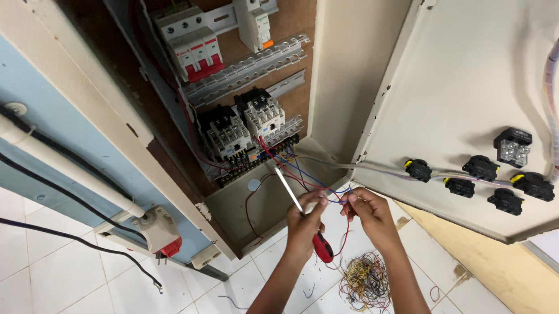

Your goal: The person uses a screwdriver to connect and tighten wires to terminals on a wall-mounted electrical panel. They handle multiple colored wires, inserting them into terminal blocks and securing them with the screwdriver.

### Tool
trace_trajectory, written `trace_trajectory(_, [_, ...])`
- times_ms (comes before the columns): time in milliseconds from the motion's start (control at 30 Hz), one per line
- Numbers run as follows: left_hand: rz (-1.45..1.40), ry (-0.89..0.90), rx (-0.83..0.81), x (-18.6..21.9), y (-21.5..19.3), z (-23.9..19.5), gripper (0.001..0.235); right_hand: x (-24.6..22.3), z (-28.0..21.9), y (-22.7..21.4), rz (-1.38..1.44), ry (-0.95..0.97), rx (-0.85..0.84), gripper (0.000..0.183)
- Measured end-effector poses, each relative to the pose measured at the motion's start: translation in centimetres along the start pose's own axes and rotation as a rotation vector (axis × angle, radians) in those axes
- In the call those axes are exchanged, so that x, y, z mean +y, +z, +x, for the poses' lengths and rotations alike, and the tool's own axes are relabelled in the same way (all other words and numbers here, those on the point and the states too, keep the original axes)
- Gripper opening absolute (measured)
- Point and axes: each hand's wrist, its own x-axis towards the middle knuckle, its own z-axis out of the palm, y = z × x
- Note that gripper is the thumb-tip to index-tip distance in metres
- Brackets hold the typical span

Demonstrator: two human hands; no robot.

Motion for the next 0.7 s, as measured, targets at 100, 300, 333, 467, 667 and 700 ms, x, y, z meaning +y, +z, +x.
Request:
trace_trajectory(100, [0.059, -0.012, -0.066, -0.9, 0.6, 0.4, 0.034, -0.3, -0.3, 0.9, -0.030, 0.015, -0.042, 0.027])
trace_trajectory(300, [0.042, -0.006, -0.180, -3.9, 0.8, 2.5, 0.027, -0.8, -0.7, 2.2, -0.092, 0.083, -0.051, 0.026])
trace_trajectory(333, [-0.009, -0.018, -0.180, -3.8, 1.0, 2.4, 0.023, -0.6, -0.7, 2.1, -0.121, 0.072, -0.054, 0.026])
trace_trajectory(467, [-0.154, -0.016, -0.216, -3.8, 1.0, 2.6, 0.013, 1.3, -0.7, 1.6, -0.180, 0.002, -0.052, 0.029])
trace_trajectory(667, [-0.187, -0.032, -0.164, -7.4, 0.8, 4.6, 0.017, -0.2, -1.4, 2.4, -0.198, -0.175, -0.073, 0.027])
trace_trajectory(700, [-0.190, -0.032, -0.164, -7.1, 1.2, 4.2, 0.017, -0.6, -1.3, 2.4, -0.200, -0.175, -0.074, 0.027])
